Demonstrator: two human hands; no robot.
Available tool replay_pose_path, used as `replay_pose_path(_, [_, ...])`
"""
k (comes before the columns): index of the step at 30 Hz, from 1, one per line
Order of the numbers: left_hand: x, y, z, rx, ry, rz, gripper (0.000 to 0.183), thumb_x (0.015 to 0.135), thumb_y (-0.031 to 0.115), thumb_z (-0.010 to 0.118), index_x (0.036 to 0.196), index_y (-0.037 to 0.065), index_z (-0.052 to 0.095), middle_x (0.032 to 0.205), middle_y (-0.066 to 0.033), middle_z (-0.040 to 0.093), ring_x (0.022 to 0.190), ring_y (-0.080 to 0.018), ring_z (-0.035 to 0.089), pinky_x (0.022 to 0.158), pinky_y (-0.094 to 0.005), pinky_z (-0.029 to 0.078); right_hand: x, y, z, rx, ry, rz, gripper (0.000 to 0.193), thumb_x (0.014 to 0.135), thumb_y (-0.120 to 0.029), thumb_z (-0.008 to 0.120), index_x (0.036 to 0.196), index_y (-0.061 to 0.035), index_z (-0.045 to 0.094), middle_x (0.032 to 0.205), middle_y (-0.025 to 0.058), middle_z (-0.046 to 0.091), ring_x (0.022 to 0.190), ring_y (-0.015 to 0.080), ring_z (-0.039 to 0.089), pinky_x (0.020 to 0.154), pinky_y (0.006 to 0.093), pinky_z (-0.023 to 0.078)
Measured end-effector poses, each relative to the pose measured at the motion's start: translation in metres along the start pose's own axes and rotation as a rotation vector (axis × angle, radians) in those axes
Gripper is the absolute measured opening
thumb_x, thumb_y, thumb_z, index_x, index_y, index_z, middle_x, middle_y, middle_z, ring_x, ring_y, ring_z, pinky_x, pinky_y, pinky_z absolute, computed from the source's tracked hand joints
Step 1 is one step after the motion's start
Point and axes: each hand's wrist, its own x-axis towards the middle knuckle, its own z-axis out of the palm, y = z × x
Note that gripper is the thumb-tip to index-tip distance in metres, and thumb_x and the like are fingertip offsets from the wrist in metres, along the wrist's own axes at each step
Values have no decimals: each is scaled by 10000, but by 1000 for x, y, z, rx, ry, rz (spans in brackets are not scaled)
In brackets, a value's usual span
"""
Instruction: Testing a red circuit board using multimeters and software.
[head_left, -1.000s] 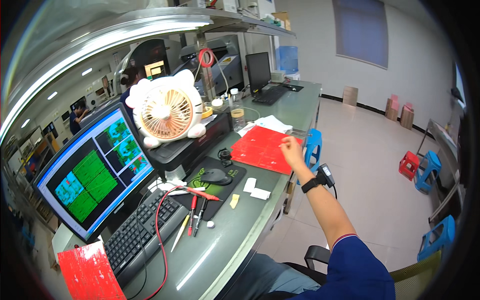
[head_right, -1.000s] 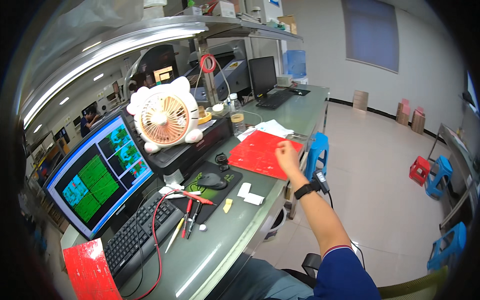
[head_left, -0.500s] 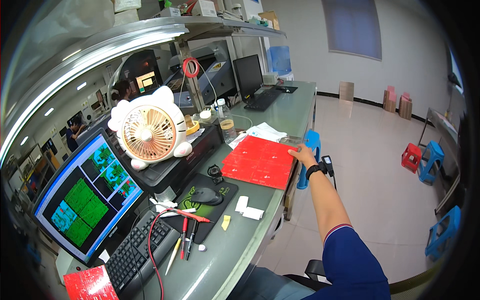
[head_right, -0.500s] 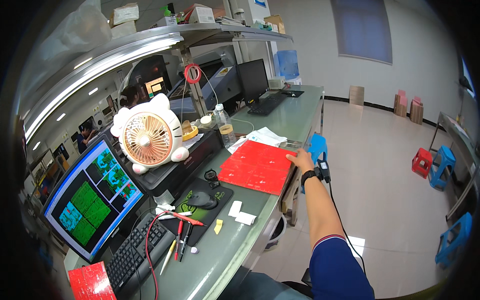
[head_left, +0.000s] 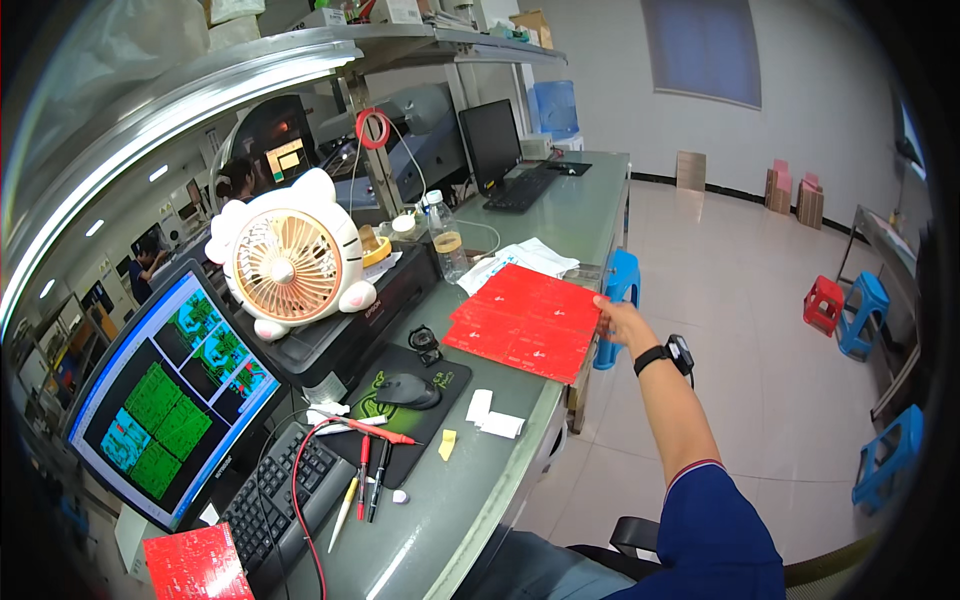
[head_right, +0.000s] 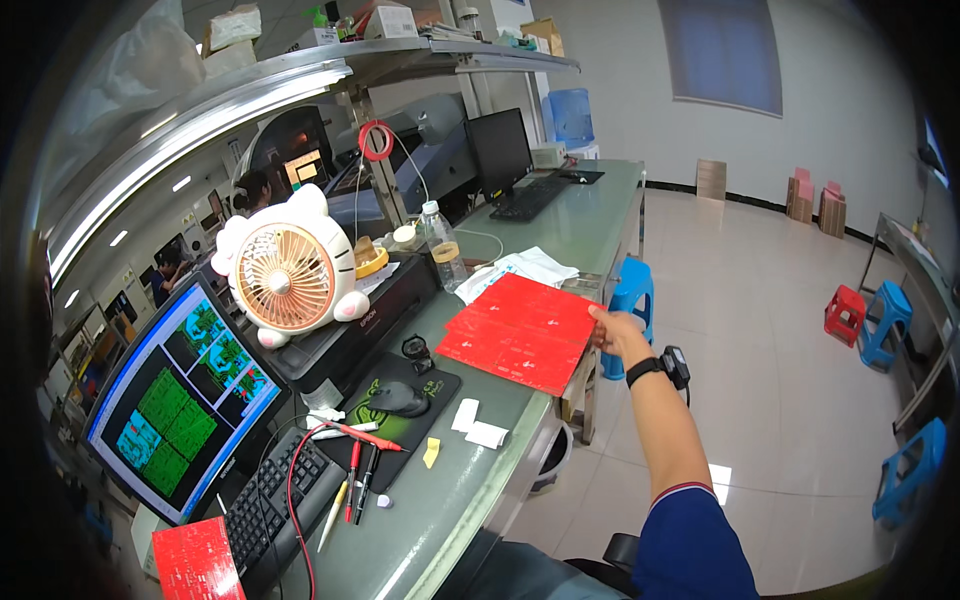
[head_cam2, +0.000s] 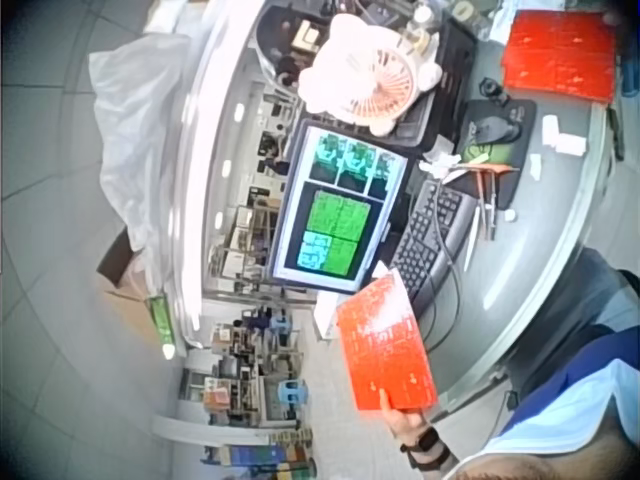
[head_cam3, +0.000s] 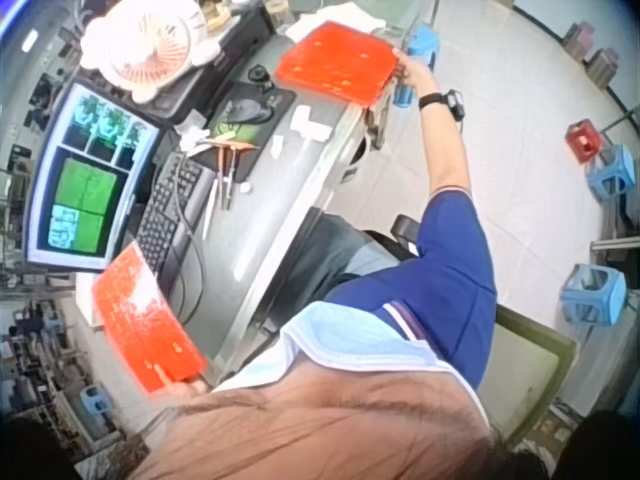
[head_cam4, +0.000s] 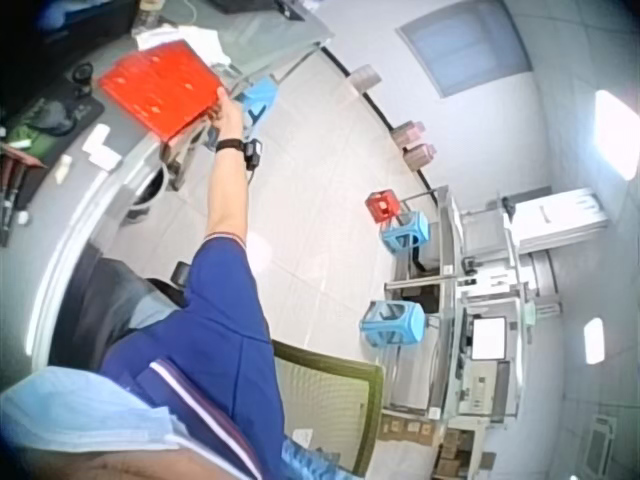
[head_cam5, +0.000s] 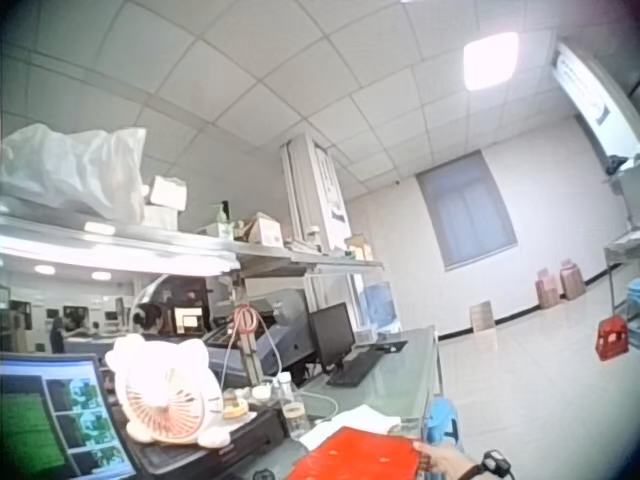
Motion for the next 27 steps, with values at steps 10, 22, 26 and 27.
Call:
replay_pose_path(10, [-1,-2,2,-12,18,-69,480,959,407,469,1319,89,473,1299,-104,543,1122,-273,551,946,-445,458,-6,8,14,6,112,-335,138,916,-233,575,853,-119,530,695,11,557,557,129,537,501,287,460])
replay_pose_path(22, [6,-34,27,-102,-259,-513,580,962,480,418,1361,59,430,1356,-135,503,1201,-321,503,995,-453,431,-134,-55,51,17,-371,-497,165,911,-211,585,949,-51,595,856,43,636,739,121,619,678,251,512])
replay_pose_path(26, [8,-57,32,-62,-305,-486,581,975,472,381,1358,37,428,1360,-146,497,1211,-327,496,1028,-450,399,-193,-14,128,-169,-566,-384,153,911,-189,592,923,-38,611,851,43,646,714,108,617,672,259,514])
replay_pose_path(27, [9,-61,32,-67,-347,-520,583,979,473,364,1360,35,425,1363,-148,493,1217,-325,491,1036,-451,390,-207,-4,143,-179,-658,-319,148,910,-182,597,929,-36,614,844,40,648,715,104,617,669,254,512])
